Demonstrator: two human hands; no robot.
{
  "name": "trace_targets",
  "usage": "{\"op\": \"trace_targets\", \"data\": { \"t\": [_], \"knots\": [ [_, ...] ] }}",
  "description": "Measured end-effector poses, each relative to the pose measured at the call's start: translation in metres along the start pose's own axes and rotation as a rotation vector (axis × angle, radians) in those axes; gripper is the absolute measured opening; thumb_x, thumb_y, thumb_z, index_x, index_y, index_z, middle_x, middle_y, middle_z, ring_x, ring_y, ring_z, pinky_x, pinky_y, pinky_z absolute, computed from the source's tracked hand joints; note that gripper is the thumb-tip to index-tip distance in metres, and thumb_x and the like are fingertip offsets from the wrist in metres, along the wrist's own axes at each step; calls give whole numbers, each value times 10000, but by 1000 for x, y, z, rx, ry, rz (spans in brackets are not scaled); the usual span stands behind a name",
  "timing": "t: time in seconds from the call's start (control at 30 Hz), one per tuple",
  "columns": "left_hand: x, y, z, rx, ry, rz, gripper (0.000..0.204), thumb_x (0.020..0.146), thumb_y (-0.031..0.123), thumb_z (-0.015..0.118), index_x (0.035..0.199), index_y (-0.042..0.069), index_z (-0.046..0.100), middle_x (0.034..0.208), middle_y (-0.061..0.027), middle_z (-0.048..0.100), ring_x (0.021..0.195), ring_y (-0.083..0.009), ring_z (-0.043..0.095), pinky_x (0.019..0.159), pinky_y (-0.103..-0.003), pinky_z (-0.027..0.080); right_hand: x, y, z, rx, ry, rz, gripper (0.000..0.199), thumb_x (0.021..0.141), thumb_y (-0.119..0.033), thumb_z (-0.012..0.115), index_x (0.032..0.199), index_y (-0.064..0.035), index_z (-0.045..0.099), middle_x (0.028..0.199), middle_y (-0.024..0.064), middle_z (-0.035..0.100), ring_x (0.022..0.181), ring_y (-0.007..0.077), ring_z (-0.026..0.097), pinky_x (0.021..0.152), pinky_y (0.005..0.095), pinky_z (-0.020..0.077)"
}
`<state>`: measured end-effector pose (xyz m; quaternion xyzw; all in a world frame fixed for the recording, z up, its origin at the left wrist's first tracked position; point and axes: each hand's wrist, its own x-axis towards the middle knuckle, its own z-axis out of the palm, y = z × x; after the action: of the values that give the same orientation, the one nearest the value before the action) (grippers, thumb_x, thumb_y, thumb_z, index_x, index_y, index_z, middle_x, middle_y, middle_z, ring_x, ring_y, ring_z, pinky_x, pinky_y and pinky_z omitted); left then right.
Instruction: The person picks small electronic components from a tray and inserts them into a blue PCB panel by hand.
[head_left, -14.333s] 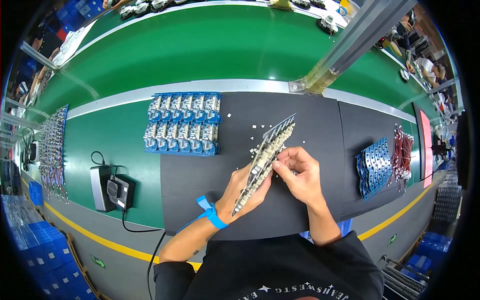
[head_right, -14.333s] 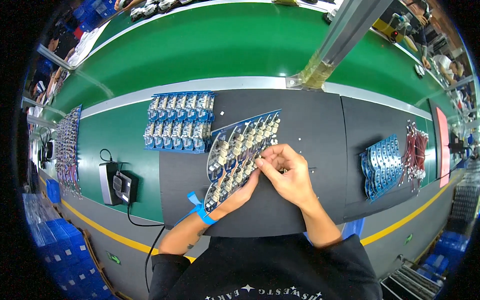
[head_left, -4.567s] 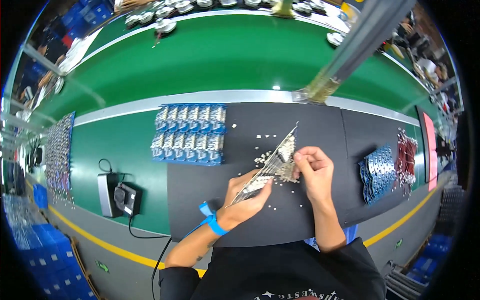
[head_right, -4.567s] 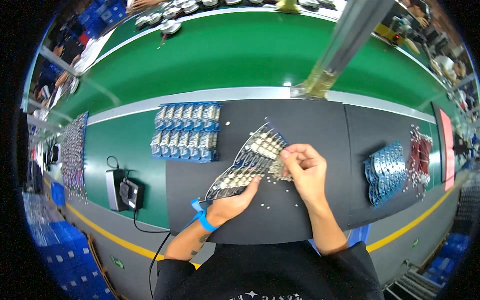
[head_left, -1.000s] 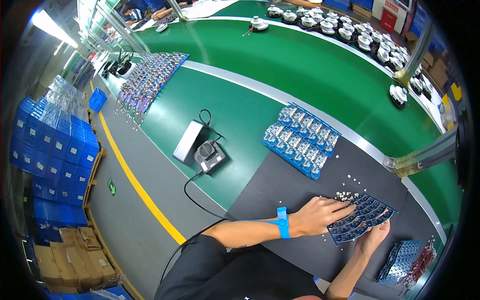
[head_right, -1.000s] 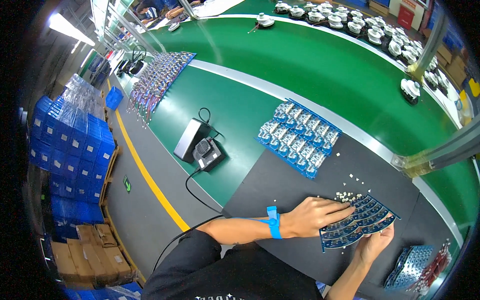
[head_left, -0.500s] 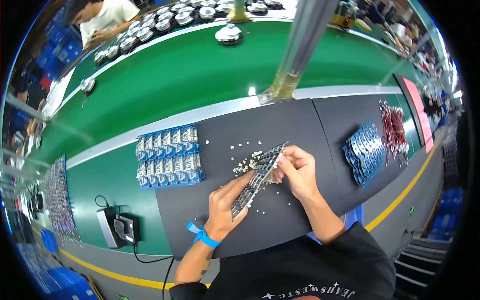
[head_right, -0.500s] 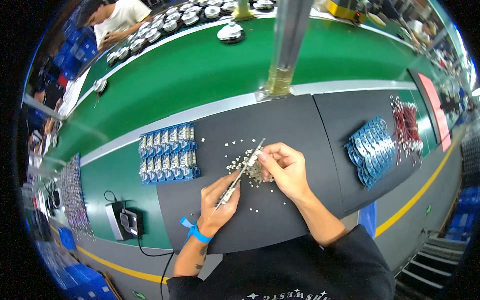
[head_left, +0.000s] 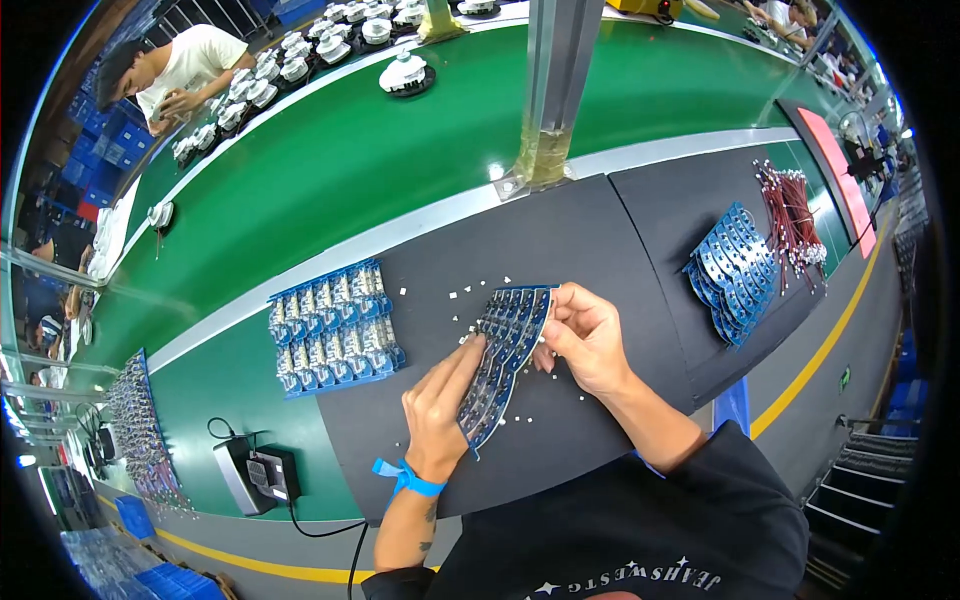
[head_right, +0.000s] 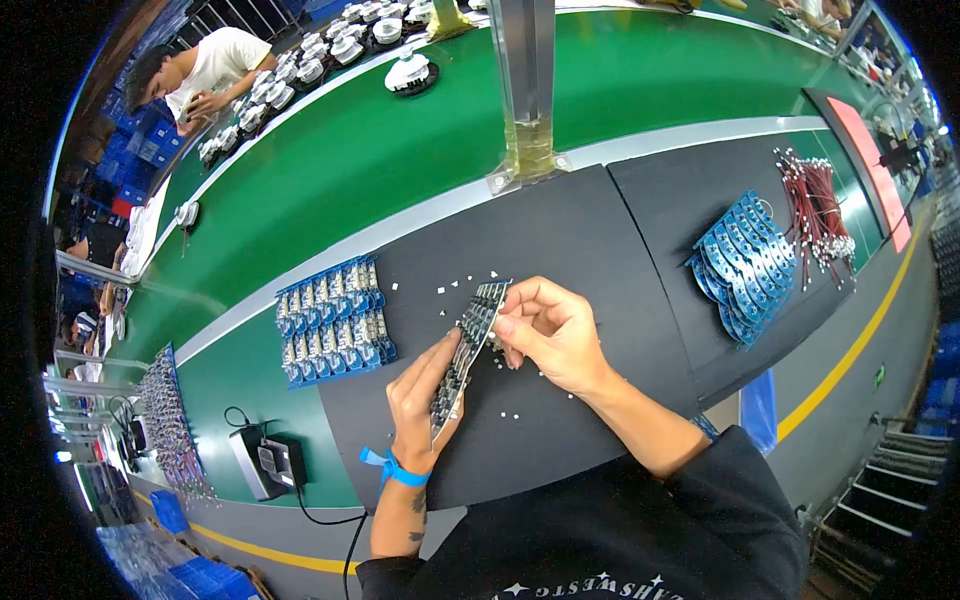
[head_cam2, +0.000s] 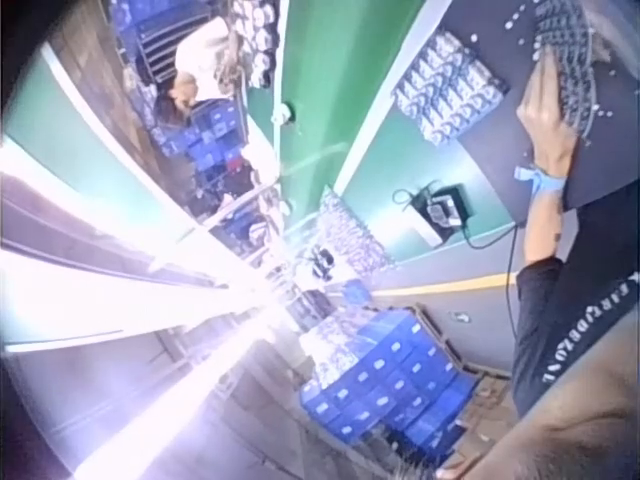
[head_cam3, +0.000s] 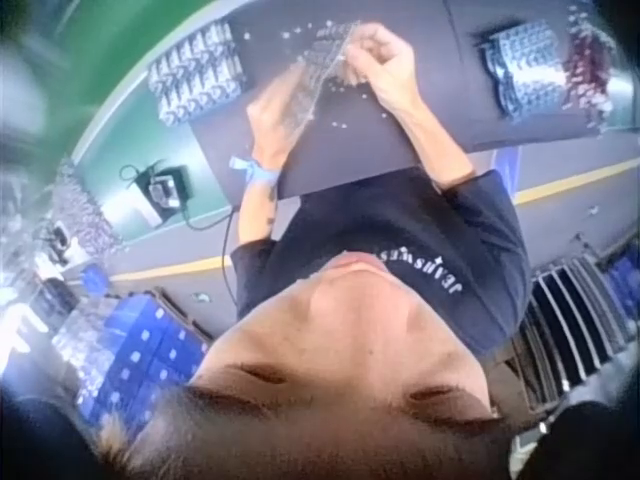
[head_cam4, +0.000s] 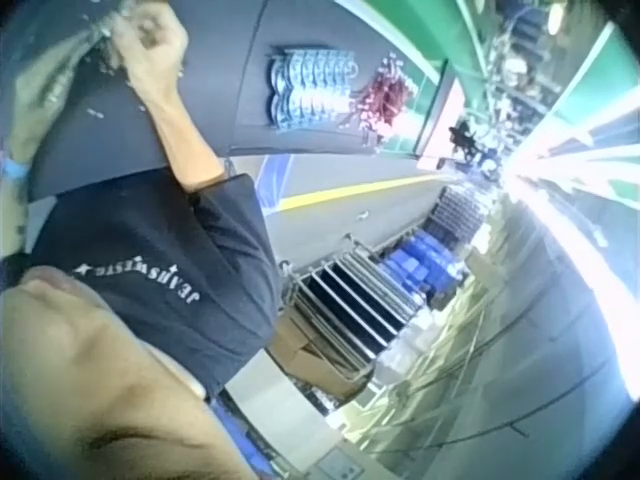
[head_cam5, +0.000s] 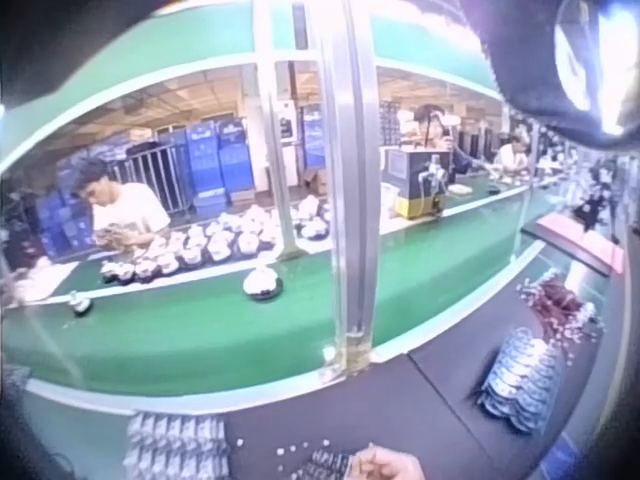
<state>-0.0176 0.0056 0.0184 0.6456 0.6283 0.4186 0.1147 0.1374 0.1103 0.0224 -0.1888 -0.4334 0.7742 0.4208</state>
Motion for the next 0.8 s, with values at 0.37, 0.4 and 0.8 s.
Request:
{"op": "trace_targets", "data": {
  "t": [0.37,0.4,0.8],
  "knots": [
    [-1,-4,2,72,14,17,457,681,40,631,1135,22,587,1061,-166,617,923,-315,630,735,-352,513,3,-2,-5,167,-86,171,88,872,-86,580,847,-32,514,612,48,534,476,119,500,463,248,427],
    [-2,-4,3,71,21,15,455,681,45,632,1133,26,589,1058,-164,618,917,-312,632,730,-349,514,3,-3,-5,159,-77,165,88,872,-87,580,848,-34,515,610,48,532,476,121,500,462,248,425],
    [-2,-5,3,71,29,28,439,688,69,634,1124,39,595,1049,-156,624,883,-299,640,710,-345,517,5,-3,-9,116,-40,102,87,888,-78,551,920,-4,516,671,52,542,492,110,509,477,247,456]
  ]
}}
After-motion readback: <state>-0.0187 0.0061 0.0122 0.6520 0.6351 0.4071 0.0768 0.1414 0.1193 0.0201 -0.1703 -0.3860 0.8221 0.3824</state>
